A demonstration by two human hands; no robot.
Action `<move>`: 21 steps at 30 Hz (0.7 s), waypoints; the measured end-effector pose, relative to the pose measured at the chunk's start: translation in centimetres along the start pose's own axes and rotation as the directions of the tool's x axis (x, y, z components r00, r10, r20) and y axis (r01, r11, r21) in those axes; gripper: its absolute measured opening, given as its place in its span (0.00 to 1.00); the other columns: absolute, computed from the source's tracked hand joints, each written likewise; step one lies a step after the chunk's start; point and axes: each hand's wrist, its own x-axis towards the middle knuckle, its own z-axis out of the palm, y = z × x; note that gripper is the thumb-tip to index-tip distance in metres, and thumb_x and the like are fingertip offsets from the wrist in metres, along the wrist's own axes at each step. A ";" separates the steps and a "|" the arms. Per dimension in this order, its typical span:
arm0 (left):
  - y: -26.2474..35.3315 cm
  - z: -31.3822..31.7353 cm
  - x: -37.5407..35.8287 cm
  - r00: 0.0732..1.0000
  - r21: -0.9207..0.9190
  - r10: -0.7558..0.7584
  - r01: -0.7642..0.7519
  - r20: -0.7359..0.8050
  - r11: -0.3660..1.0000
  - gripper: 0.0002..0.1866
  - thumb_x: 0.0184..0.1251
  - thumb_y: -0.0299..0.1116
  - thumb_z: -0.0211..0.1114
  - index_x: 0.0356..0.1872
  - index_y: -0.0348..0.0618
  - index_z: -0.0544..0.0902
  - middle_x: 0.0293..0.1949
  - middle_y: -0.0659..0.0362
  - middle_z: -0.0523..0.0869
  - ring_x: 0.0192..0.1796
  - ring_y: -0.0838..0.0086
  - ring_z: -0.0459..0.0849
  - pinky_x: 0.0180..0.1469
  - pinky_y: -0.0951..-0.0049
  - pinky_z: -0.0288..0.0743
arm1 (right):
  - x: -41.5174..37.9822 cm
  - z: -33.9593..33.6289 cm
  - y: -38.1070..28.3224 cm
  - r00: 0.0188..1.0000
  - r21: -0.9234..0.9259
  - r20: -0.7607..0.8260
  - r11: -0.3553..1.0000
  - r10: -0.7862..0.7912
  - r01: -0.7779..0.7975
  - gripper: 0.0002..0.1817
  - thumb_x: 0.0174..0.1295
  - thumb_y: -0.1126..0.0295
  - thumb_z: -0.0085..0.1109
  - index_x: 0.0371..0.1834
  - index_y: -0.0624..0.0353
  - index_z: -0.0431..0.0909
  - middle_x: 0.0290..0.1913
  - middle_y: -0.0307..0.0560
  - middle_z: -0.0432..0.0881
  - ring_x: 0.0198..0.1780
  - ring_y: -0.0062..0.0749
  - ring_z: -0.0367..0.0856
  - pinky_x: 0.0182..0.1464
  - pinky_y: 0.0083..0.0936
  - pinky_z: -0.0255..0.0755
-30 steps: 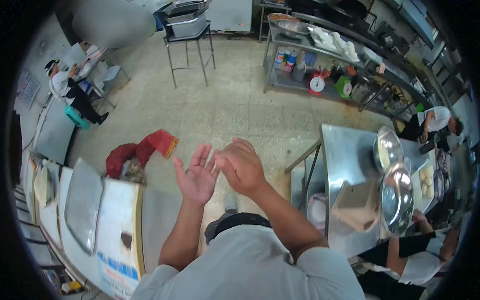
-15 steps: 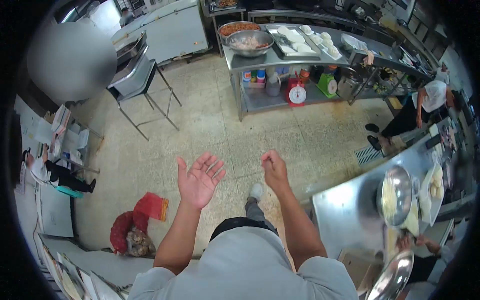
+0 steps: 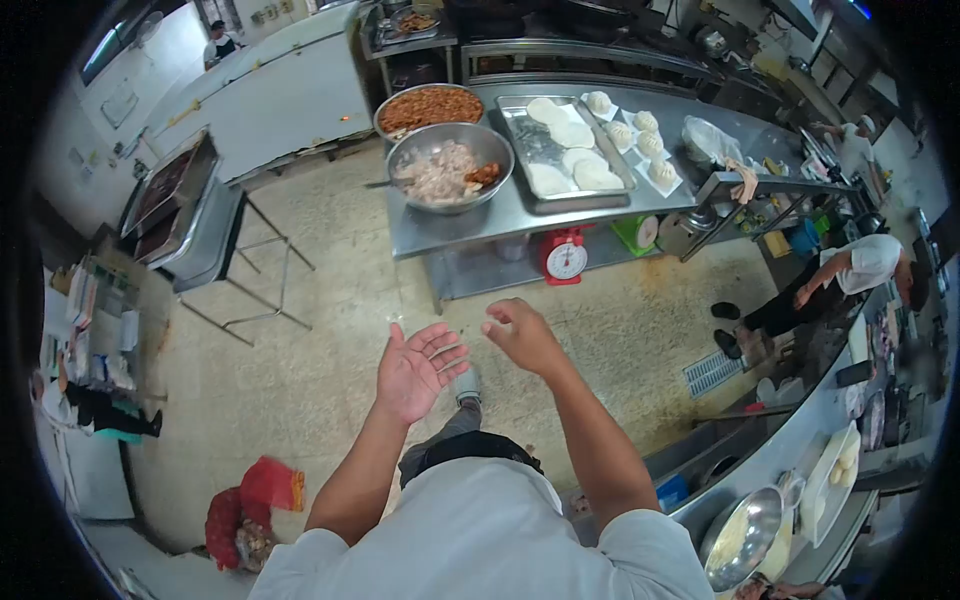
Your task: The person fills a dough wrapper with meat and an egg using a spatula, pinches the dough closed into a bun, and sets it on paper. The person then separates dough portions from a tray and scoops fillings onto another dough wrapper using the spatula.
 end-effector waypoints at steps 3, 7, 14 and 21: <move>-0.3 0.5 8.7 0.991 0.087 -0.125 0.121 0.040 0.989 0.39 0.75 0.65 0.40 0.61 0.37 0.76 0.55 0.50 0.82 0.60 0.54 0.80 0.64 0.50 0.72 | 5.3 -4.6 6.0 0.982 -0.033 -0.043 0.982 0.182 -0.184 0.17 0.61 0.66 0.67 0.47 0.67 0.81 0.43 0.57 0.84 0.48 0.43 0.84 0.51 0.33 0.75; -1.5 3.3 19.9 0.955 0.184 -0.273 0.250 0.116 0.951 0.38 0.75 0.64 0.42 0.65 0.37 0.73 0.57 0.51 0.80 0.63 0.57 0.77 0.65 0.53 0.70 | 10.7 -12.4 11.6 0.917 -0.187 -0.114 0.898 0.383 -0.398 0.21 0.64 0.62 0.65 0.52 0.68 0.79 0.49 0.60 0.85 0.50 0.45 0.84 0.54 0.34 0.75; -2.5 8.3 35.5 0.959 0.414 -0.279 0.233 0.054 0.880 0.36 0.76 0.61 0.46 0.69 0.38 0.70 0.65 0.55 0.76 0.68 0.66 0.72 0.71 0.61 0.62 | 21.6 -22.7 23.5 0.877 -0.189 -0.230 0.864 0.422 -0.466 0.25 0.63 0.60 0.64 0.56 0.69 0.78 0.53 0.64 0.83 0.56 0.51 0.82 0.58 0.36 0.75; -9.2 10.0 51.3 0.938 0.554 -0.141 0.304 -0.318 0.775 0.36 0.75 0.55 0.54 0.72 0.38 0.65 0.72 0.55 0.69 0.74 0.69 0.63 0.74 0.64 0.55 | 32.1 -26.3 34.9 0.938 -0.518 -0.006 0.801 0.348 -0.300 0.30 0.63 0.59 0.60 0.60 0.72 0.68 0.55 0.71 0.77 0.57 0.62 0.78 0.60 0.46 0.72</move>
